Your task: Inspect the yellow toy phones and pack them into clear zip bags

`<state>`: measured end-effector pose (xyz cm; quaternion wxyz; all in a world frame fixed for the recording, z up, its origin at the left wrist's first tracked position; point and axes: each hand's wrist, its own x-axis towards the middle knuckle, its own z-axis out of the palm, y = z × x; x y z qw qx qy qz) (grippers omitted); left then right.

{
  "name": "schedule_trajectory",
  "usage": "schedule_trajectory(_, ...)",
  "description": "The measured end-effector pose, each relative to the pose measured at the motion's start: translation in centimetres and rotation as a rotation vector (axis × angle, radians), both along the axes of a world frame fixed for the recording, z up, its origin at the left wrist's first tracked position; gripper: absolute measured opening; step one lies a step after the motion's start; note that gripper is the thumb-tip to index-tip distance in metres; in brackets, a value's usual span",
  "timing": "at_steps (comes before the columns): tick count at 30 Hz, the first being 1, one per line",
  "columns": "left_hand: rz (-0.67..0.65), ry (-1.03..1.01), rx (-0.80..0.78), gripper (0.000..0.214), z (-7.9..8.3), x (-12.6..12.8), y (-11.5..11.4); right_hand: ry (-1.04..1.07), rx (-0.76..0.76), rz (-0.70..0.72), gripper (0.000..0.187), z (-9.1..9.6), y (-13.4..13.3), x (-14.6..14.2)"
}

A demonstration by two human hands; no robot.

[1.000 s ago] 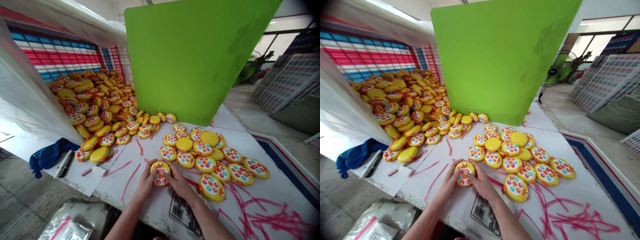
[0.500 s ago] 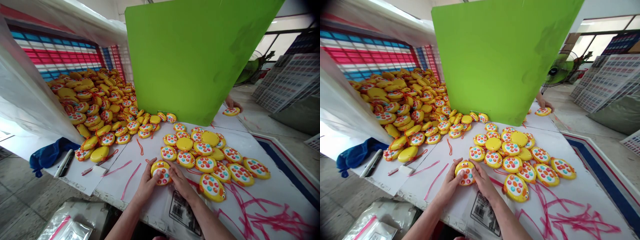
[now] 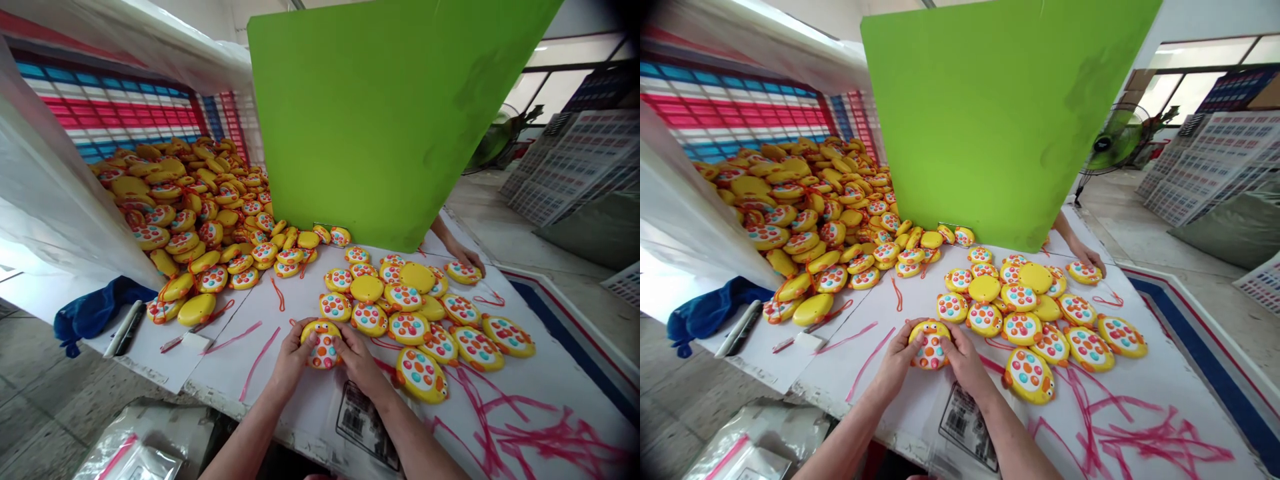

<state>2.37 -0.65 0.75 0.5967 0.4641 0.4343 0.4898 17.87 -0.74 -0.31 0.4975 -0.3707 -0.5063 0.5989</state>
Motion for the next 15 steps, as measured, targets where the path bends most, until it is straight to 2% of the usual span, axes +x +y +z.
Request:
schedule_trajectory(3,-0.001,0.080,0.067,0.046,0.8,0.1,0.3,0.218,-0.117,-0.102,0.035,-0.3,0.7,0.4)
schedule_trajectory(5,0.030,0.132,0.125,0.052,1.1,-0.1,0.3,0.380,-0.143,-0.220,0.035,-0.4,1.3,1.1)
schedule_trajectory(7,0.080,0.195,0.177,0.052,0.9,-0.4,0.3,0.487,-0.141,-0.265,0.040,-0.5,1.7,1.8)
schedule_trajectory(11,0.107,0.321,0.204,0.038,0.2,-0.7,0.2,0.496,-0.201,-0.136,0.044,-0.2,1.5,1.8)
schedule_trajectory(13,0.085,0.369,0.211,0.034,0.1,-0.7,-0.1,0.477,-0.228,-0.098,0.041,1.0,0.8,1.2)
schedule_trajectory(15,0.058,0.402,0.215,0.033,0.1,-0.7,-0.4,0.426,-0.220,-0.062,0.037,3.0,-0.2,0.8)
